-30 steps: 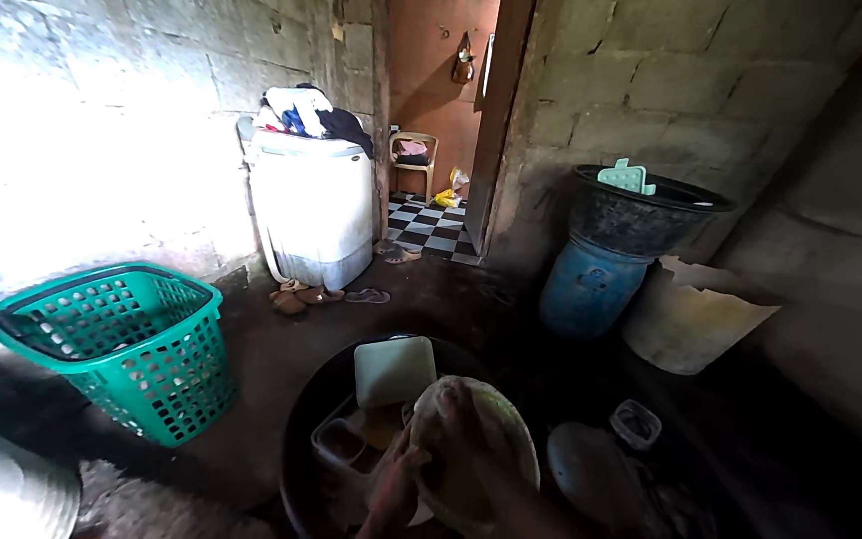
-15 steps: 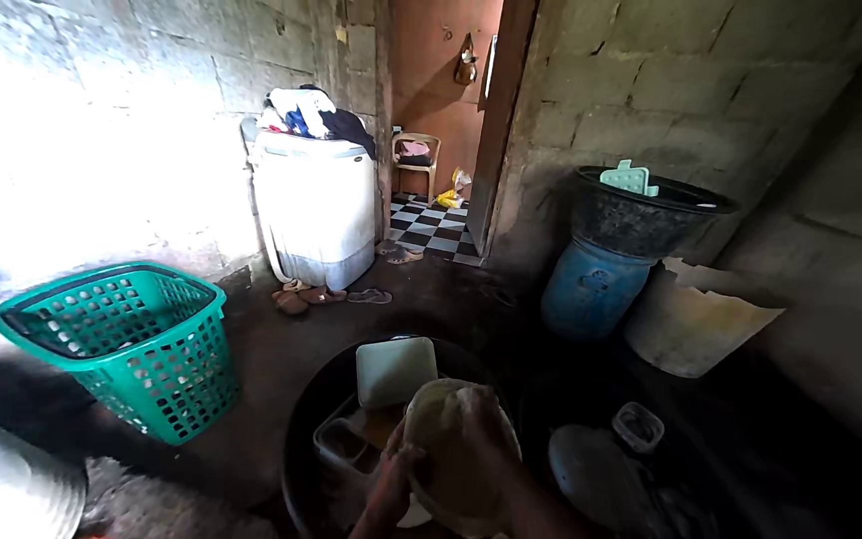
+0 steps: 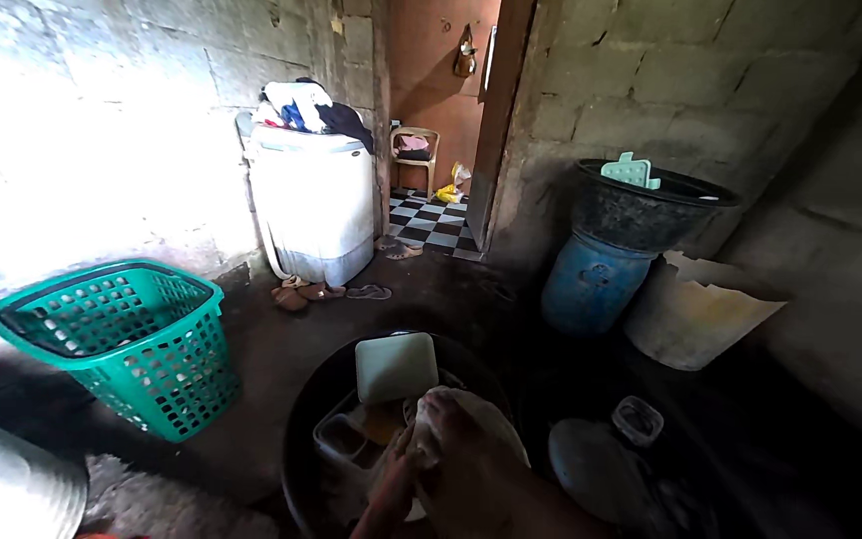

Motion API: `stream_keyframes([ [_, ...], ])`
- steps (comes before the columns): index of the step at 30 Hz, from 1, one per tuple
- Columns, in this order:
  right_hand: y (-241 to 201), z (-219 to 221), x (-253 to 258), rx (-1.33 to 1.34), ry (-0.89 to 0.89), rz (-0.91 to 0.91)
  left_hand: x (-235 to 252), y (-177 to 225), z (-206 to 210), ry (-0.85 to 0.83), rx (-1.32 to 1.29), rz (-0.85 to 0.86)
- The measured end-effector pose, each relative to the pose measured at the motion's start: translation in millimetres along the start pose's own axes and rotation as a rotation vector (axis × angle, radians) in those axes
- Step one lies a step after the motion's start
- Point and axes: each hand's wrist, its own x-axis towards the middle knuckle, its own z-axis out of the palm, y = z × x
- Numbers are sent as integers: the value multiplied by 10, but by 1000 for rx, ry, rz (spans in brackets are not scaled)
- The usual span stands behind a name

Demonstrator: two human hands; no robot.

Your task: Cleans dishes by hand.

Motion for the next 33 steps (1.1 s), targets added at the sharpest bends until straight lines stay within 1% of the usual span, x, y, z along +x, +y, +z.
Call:
stream_keyframes([
  [2, 95, -60, 71, -56, -28, 190, 11, -9, 22, 0, -12, 18],
  [4, 89, -97, 167, -107, -64, 406, 21, -18, 39, 8, -11, 33],
  [5, 57, -105, 197, -96, -76, 473, 22, -16, 48, 13, -14, 29],
  [6, 19, -104, 203, -74, -80, 485, 25, -16, 50, 14, -19, 21],
  [7, -7, -80, 190, -52, -71, 432, 27, -14, 45, 5, -24, 16],
  [11, -40, 79, 41, 20, 20, -36, 57, -21, -41, -40, -12, 15],
  [12, -12, 72, 19, 44, 40, -83, 58, -23, -54, -45, -10, 16],
  [13, 18, 19, 9, 72, 29, -60, 63, -28, -55, -39, -13, 25],
  [14, 46, -30, 18, 94, 25, 21, 61, -31, -42, -33, -21, 38],
  [15, 64, -46, 45, 127, 63, 140, 49, -27, -12, -28, -27, 52],
  [17, 38, 62, 130, 250, 257, 380, 32, -17, 59, -15, -45, 85],
  [18, -28, 141, 163, 310, 358, 450, 30, -10, 81, -17, -59, 99],
  [19, -110, 214, 168, 352, 402, 489, 39, -28, 86, -17, -76, 114],
  [21, -308, 255, 109, 455, 333, 502, 88, -81, 63, 12, -126, 151],
  [24, -411, 276, -16, 545, 136, 405, 168, -102, 6, 182, -210, 179],
  [26, -355, 214, -97, 488, -94, 304, 209, -97, -73, 277, -235, 208],
  [28, -223, 109, -137, 352, -323, 242, 242, -63, -153, 337, -240, 228],
  [30, -65, -5, -143, 115, -528, 284, 216, 9, -176, 371, -232, 229],
  [31, 38, -13, -154, 22, -551, 328, 192, 35, -167, 371, -221, 228],
  [33, 180, -58, -163, -72, -474, 430, 144, 52, -114, 336, -197, 202],
])
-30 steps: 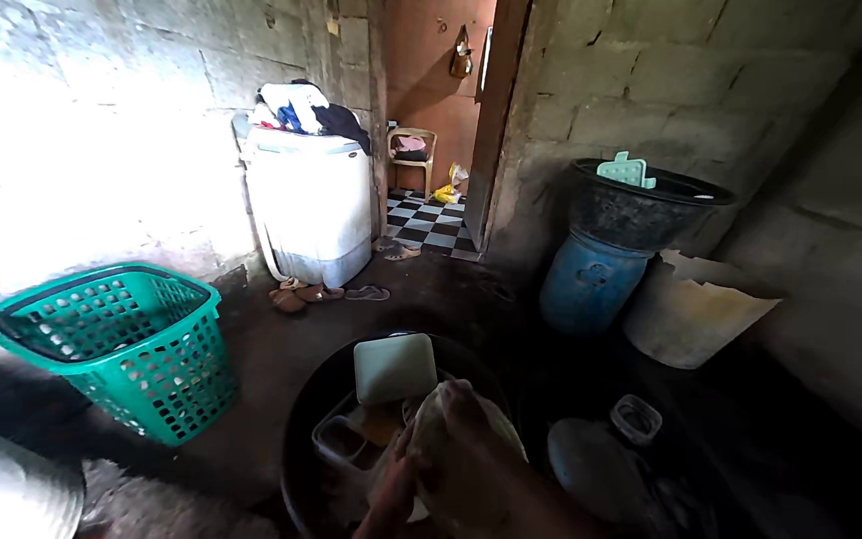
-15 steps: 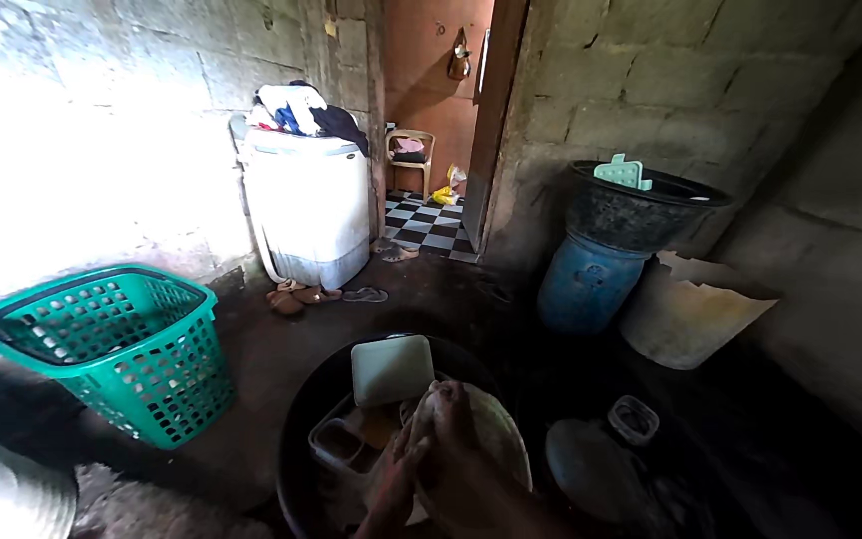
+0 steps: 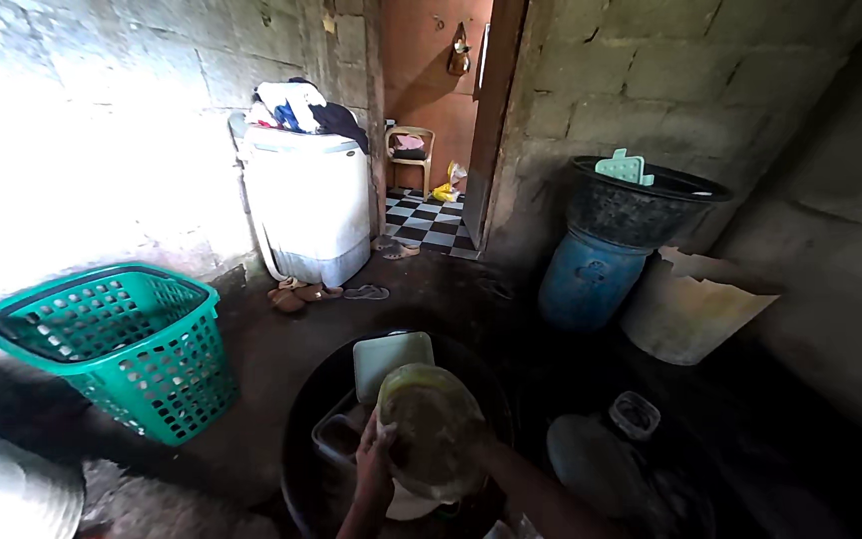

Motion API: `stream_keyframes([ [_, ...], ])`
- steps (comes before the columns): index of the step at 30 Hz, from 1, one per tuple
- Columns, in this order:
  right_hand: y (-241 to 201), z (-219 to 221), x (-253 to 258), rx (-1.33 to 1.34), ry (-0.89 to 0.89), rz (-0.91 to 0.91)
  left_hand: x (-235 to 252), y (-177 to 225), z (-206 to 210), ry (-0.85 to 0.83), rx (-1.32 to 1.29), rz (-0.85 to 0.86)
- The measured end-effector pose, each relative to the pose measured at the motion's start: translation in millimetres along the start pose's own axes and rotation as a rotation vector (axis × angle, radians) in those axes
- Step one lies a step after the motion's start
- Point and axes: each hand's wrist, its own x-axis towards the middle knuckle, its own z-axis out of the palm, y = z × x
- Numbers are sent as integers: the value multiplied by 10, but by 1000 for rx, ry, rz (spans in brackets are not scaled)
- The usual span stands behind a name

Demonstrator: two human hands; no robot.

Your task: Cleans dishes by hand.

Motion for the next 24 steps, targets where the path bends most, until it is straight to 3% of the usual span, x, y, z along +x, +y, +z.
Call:
stream_keyframes([
  [4, 27, -84, 85, 149, 396, 139, -189, -42, 128, -186, 23, -93],
  [6, -51, -6, 198, 278, 507, 127, -238, -82, 187, -252, 25, -104],
  [9, -291, 177, 107, 362, 523, -157, -159, -182, 183, -237, 29, -108],
  [13, -385, 501, -35, 576, 334, -405, 52, -232, 66, -53, 8, -83],
  [15, -349, 469, -59, 603, 108, -357, 100, -191, 9, 25, 25, -93],
  [19, -493, 293, -163, 347, -170, -160, 82, -168, -2, 73, 85, -176],
  [21, -465, 307, -160, 387, -82, -162, 92, -140, -24, 20, 123, -202],
  [24, -279, 193, -111, 699, 309, -194, 145, -37, -91, -22, 146, -269],
])
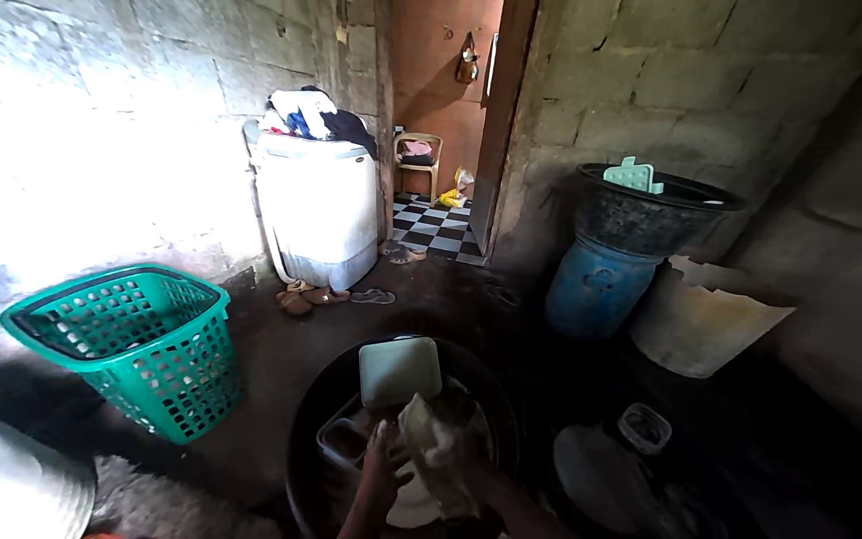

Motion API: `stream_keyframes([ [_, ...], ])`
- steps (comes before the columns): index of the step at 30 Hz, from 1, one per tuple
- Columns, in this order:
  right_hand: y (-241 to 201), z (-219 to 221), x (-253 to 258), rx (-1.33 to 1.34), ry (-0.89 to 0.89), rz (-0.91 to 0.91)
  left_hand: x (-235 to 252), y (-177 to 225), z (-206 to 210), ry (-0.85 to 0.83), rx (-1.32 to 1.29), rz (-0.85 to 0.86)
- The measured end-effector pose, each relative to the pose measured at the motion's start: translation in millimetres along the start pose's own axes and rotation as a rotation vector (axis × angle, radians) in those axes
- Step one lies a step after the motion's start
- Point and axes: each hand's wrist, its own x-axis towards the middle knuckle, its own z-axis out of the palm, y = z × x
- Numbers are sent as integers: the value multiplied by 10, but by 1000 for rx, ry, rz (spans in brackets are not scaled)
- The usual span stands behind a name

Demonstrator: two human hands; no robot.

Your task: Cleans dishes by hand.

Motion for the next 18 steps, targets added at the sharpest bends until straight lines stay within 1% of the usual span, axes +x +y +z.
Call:
stream_keyframes([
  [1, 30, -85, 43, 150, 117, 10, 30, -15, -35, 26, 22, 9],
  [3, 8, -222, 35, 493, 331, 91, 72, -95, -89, 87, 27, 58],
  [4, 19, -256, 13, 646, 428, 114, 55, -112, -89, 119, -6, 60],
  [5, 62, -271, -12, 774, 497, 98, 44, -114, -94, 113, -81, 51],
  [7, 181, -303, -83, 961, 513, 20, 54, -84, -85, 12, -302, 39],
  [9, 267, -364, -150, 1025, 456, 54, 79, 8, -99, -74, -428, -25],
  [10, 324, -405, -140, 976, 422, 132, 69, 77, -107, -74, -429, -49],
  [11, 389, -469, -135, 841, 360, 254, 56, 140, -116, -49, -415, -51],
  [12, 488, -530, -110, 648, 282, 344, 44, 191, -127, -12, -399, -38],
  [13, 582, -563, -64, 437, 219, 387, 33, 229, -137, 32, -379, -7],
  [14, 674, -573, -12, 238, 210, 403, 29, 250, -149, 68, -348, 34],
  [15, 759, -588, 11, 81, 242, 428, 33, 258, -167, 85, -321, 70],
  [16, 806, -599, 3, 23, 323, 460, 31, 264, -175, 81, -292, 102],
  [18, 751, -567, -37, 176, 578, 458, 55, 244, -186, 31, -257, 135],
])
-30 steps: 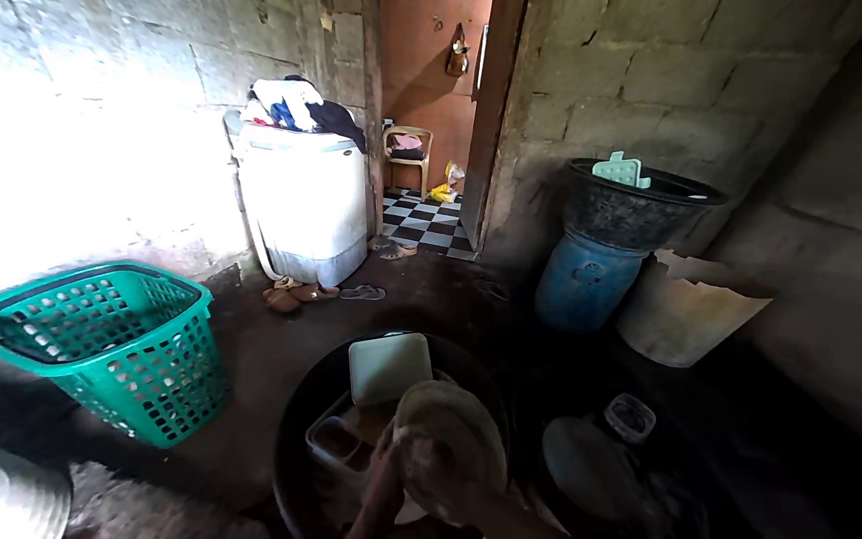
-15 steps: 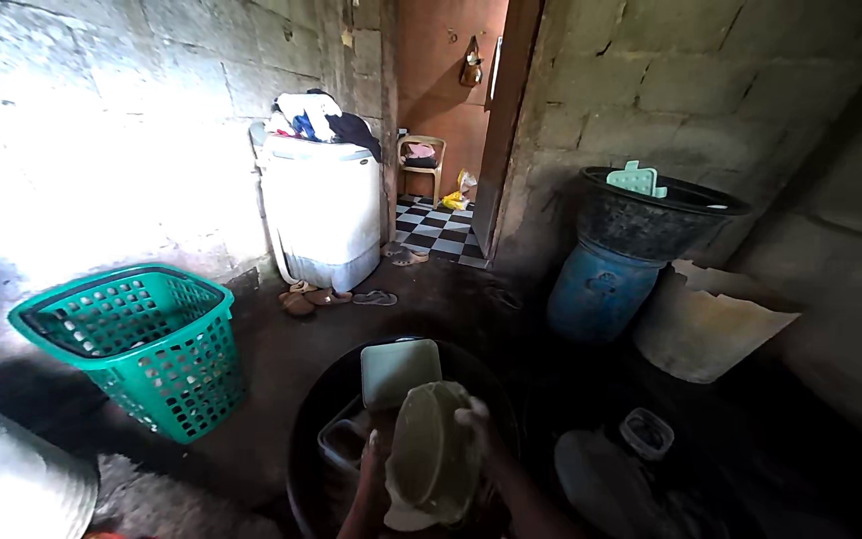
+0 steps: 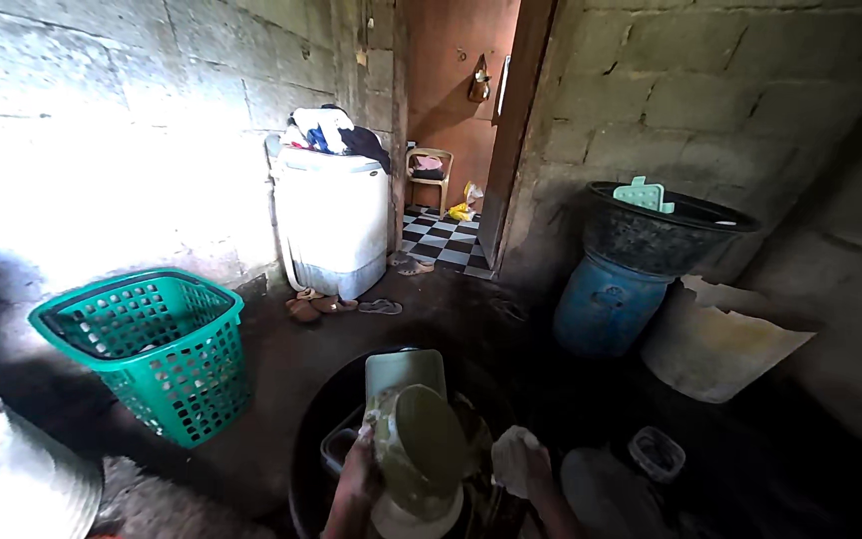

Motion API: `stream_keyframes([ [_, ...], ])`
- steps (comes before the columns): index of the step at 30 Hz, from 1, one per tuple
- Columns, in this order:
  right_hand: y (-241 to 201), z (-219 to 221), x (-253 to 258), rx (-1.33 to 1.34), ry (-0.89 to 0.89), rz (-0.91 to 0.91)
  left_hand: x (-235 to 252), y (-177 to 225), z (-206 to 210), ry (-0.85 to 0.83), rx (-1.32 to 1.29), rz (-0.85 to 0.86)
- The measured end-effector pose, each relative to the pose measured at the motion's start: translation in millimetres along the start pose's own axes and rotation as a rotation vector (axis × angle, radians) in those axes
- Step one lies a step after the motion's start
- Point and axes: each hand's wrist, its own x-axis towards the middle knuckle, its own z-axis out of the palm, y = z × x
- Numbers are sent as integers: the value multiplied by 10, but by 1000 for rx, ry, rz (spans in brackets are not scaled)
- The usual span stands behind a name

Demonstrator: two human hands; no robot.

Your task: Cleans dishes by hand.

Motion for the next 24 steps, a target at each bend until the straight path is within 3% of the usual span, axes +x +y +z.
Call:
stream_keyframes([
  [3, -269, 101, -306, 226, 16, -76, 45, -118, 47, -17, 15, -22],
  [6, -384, 450, -554, 105, -209, -466, -117, -197, 234, 7, 42, -40],
  [8, -332, 766, -565, 66, -157, -806, -233, -265, 315, -5, 88, -9],
  [10, -416, 860, -482, 42, -65, -933, -274, -274, 310, -44, 83, 6],
  [14, -514, 810, -84, -170, 281, -929, -296, -177, 268, -96, 63, -21],
  [15, -536, 724, -71, -272, 260, -826, -274, -154, 266, -87, 61, -13],
  [17, -624, 548, -184, -450, 44, -493, -234, -105, 271, -44, 41, 19],
  [19, -470, 567, -285, -457, -82, -303, -220, -65, 284, 28, 30, 51],
  [22, -328, 742, -609, -329, -165, -278, -193, -92, 271, 75, 83, 75],
  [24, -346, 843, -759, -213, -139, -409, -199, -162, 265, 56, 141, 99],
])
